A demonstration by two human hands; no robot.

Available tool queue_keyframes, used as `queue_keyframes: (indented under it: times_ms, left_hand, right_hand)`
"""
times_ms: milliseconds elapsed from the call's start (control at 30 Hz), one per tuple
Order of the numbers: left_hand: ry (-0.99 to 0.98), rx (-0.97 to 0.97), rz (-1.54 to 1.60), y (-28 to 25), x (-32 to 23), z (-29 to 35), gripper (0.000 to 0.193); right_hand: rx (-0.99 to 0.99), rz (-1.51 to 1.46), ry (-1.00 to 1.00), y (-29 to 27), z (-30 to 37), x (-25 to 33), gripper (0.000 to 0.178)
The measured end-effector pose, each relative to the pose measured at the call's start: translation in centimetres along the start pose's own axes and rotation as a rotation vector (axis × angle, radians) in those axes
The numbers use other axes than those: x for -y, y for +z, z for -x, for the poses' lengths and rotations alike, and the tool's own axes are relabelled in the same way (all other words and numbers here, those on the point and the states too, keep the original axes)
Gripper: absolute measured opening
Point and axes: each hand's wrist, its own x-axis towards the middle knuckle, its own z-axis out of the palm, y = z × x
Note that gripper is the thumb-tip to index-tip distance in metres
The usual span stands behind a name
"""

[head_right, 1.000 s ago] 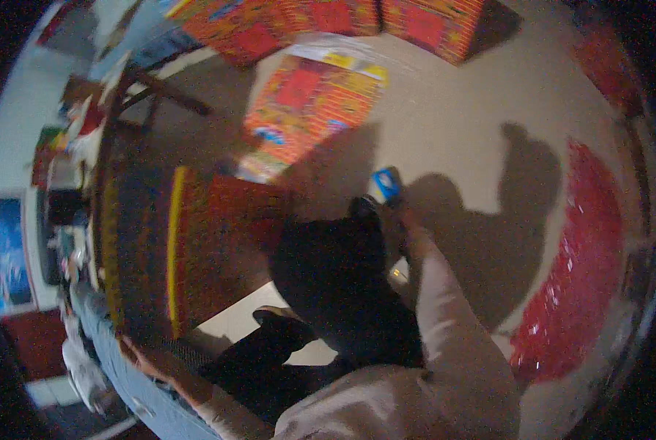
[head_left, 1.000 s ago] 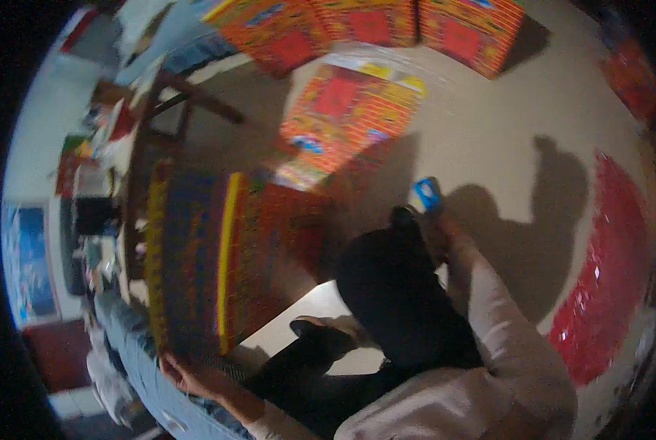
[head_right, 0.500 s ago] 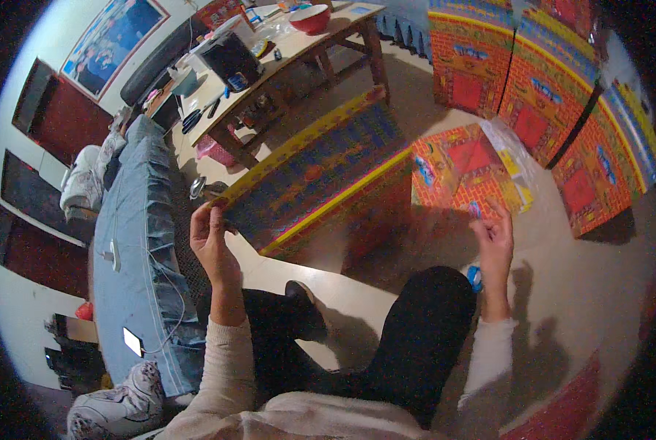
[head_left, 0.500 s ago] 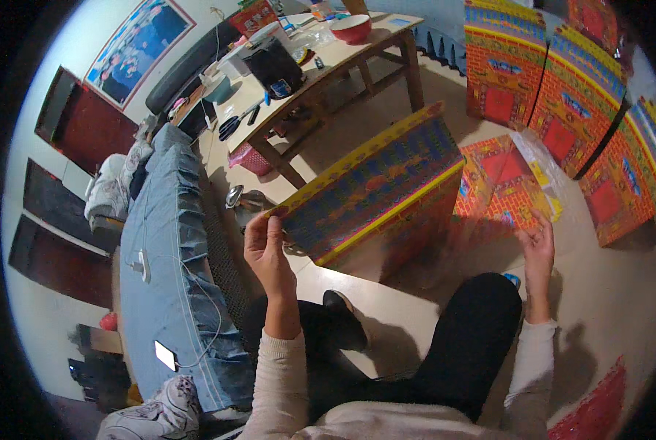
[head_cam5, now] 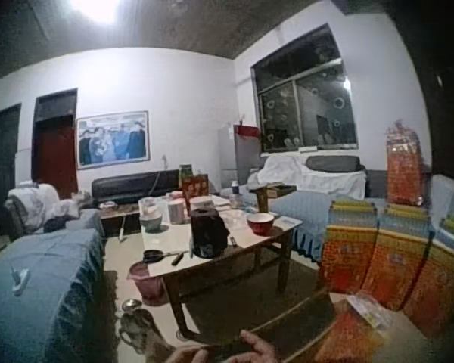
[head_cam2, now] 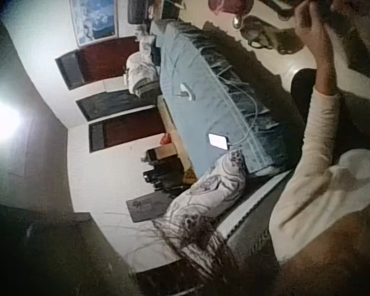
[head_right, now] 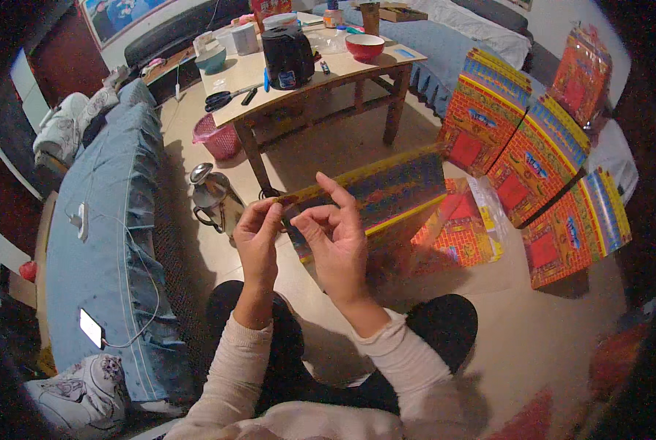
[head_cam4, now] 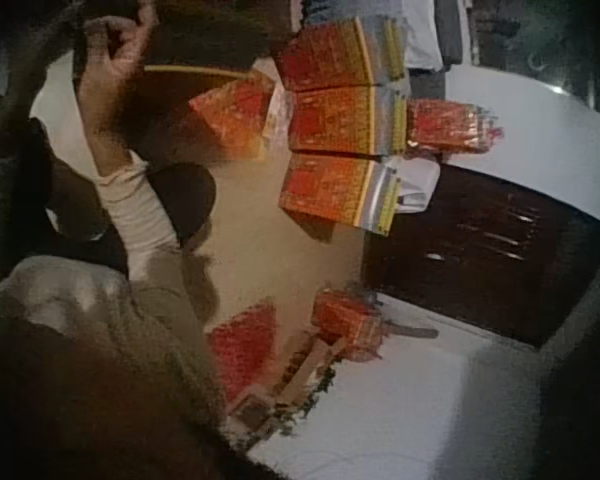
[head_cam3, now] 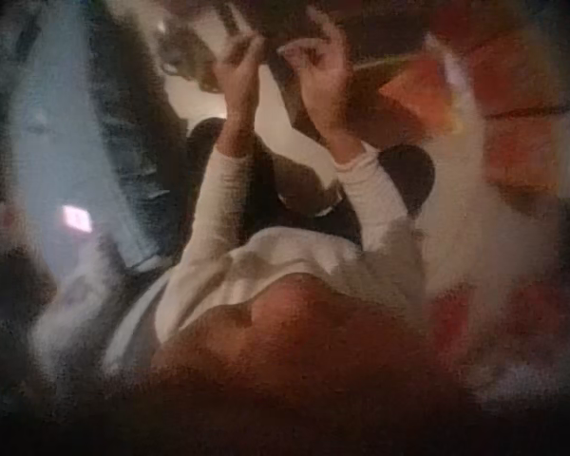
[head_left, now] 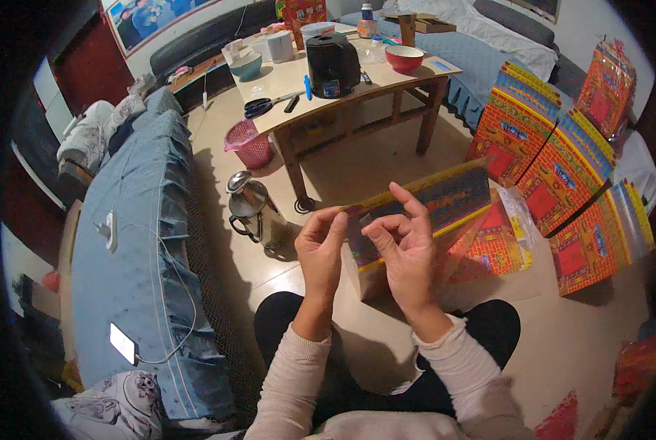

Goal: The person sits on the floor and assembles colorful printed paper boxes by folding edges and securing them with tape. They handle multiple flat sheets, fold them into box shapes, and stack the finished boxes nearby.

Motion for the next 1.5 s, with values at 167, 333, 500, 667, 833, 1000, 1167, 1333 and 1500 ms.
queue_keyframes:
  times_ms: [167, 333, 500, 667, 833, 1000, 1167, 1333, 1500]
  left_hand:
    - [-0.052, 0.048, 0.042, -0.4, -0.2, 0.4, 0.014]
    - [-0.049, 0.035, 0.026, -0.2, -0.1, 0.7, 0.015]
    - [-0.008, 0.042, -0.032, -0.5, 0.2, 0.8, 0.015]
    - [0.014, 0.047, -0.010, 0.1, -0.2, 1.0, 0.015]
    - [0.057, 0.066, -0.130, -0.3, -0.4, 0.9, 0.015]
    - [0.046, 0.081, -0.124, -0.5, -0.1, 0.9, 0.016]
    - [0.036, 0.095, -0.050, -0.7, -0.4, 1.0, 0.017]
    - [0.056, 0.102, -0.083, -1.0, -0.8, 1.0, 0.017]
    - [0.092, 0.128, -0.159, -1.0, -1.2, 1.0, 0.017]
  right_hand:
    - [-0.059, -0.067, 0.015, 1.7, -0.2, -1.9, 0.063]
    - [-0.074, -0.034, 0.020, 2.0, -0.1, -2.5, 0.062]
    - [-0.097, -0.064, 0.023, 2.5, -0.1, -2.3, 0.061]
    - [-0.135, -0.028, 0.037, 2.8, -0.1, -1.7, 0.060]
    - [-0.125, 0.008, 0.039, 2.8, 0.0, -1.6, 0.059]
    - [-0.116, 0.043, 0.040, 2.6, -0.1, -1.7, 0.058]
    - [-0.115, 0.070, 0.041, 2.9, 0.1, -1.7, 0.057]
    - [-0.114, 0.076, 0.057, 3.2, 0.1, -1.6, 0.058]
    - [-0.119, 0.103, 0.061, 3.1, 0.2, -1.4, 0.058]
